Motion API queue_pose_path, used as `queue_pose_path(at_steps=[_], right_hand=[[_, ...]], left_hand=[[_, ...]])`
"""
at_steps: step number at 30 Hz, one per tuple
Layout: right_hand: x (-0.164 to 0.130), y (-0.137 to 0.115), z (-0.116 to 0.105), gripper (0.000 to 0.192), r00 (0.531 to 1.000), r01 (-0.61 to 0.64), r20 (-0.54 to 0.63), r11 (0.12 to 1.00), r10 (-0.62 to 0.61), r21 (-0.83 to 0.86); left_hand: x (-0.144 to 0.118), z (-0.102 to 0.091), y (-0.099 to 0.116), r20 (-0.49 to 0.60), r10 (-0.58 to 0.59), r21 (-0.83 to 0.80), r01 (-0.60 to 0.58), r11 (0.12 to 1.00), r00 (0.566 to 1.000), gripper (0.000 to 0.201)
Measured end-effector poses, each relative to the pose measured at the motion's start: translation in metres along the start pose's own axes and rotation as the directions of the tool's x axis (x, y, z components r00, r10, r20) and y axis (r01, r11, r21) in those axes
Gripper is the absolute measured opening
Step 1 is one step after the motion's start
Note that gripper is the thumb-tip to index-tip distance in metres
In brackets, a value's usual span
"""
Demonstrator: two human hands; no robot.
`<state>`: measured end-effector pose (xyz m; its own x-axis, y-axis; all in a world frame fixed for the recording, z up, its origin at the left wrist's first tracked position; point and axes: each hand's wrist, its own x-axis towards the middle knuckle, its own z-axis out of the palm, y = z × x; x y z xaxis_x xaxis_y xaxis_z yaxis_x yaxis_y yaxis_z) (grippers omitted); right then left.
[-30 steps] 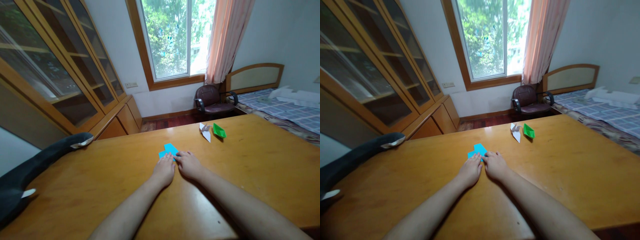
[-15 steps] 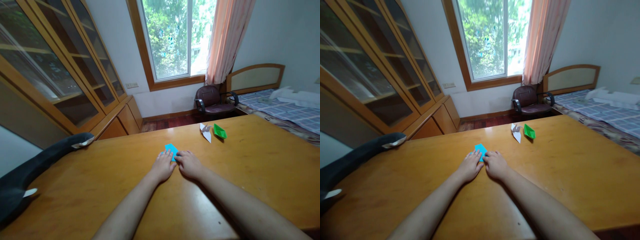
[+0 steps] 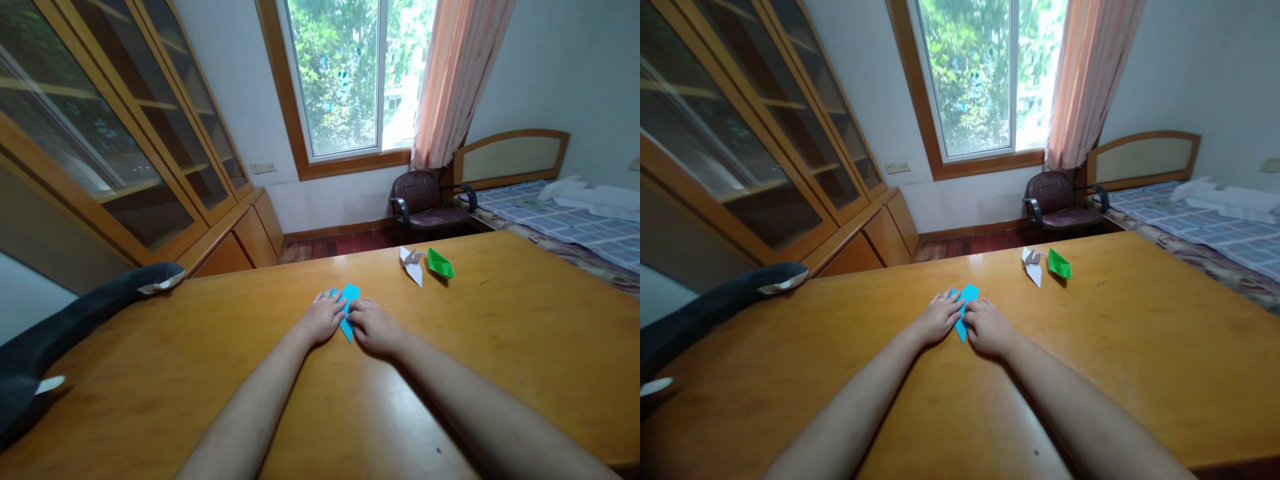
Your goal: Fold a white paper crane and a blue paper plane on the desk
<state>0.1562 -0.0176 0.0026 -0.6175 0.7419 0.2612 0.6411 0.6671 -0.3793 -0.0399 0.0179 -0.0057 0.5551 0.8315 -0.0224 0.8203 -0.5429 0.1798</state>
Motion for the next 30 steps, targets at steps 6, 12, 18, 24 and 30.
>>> queue_pose_path(at_steps=[6, 12, 18, 24, 30], right_hand=[[0.002, 0.0, 0.005, 0.039, 0.994, -0.095, 0.059, 0.995, 0.095, -0.006], [0.004, -0.002, 0.009, 0.051, 0.979, -0.167, 0.115, 0.985, 0.17, -0.037], [0.004, -0.003, 0.007, 0.051, 0.982, -0.156, 0.102, 0.987, 0.158, -0.029], [0.003, -0.003, 0.006, 0.05, 0.984, -0.143, 0.1, 0.989, 0.145, -0.029], [0.002, -0.003, 0.005, 0.044, 0.991, -0.101, 0.09, 0.995, 0.101, -0.007]], left_hand=[[-0.002, 0.001, 0.004, -0.034, -0.013, 0.008, 0.013, 1.0, 0.999, 0.046], [-0.004, 0.002, 0.01, -0.006, -0.083, 0.023, 0.083, 0.996, 0.997, 0.051], [-0.004, 0.003, 0.011, 0.012, -0.125, 0.02, 0.125, 0.992, 0.992, 0.051], [-0.008, -0.002, 0.013, 0.051, -0.118, 0.017, 0.117, 0.993, 0.992, 0.061], [-0.009, -0.005, 0.008, 0.102, -0.086, -0.012, 0.088, 0.996, 0.991, 0.071]])
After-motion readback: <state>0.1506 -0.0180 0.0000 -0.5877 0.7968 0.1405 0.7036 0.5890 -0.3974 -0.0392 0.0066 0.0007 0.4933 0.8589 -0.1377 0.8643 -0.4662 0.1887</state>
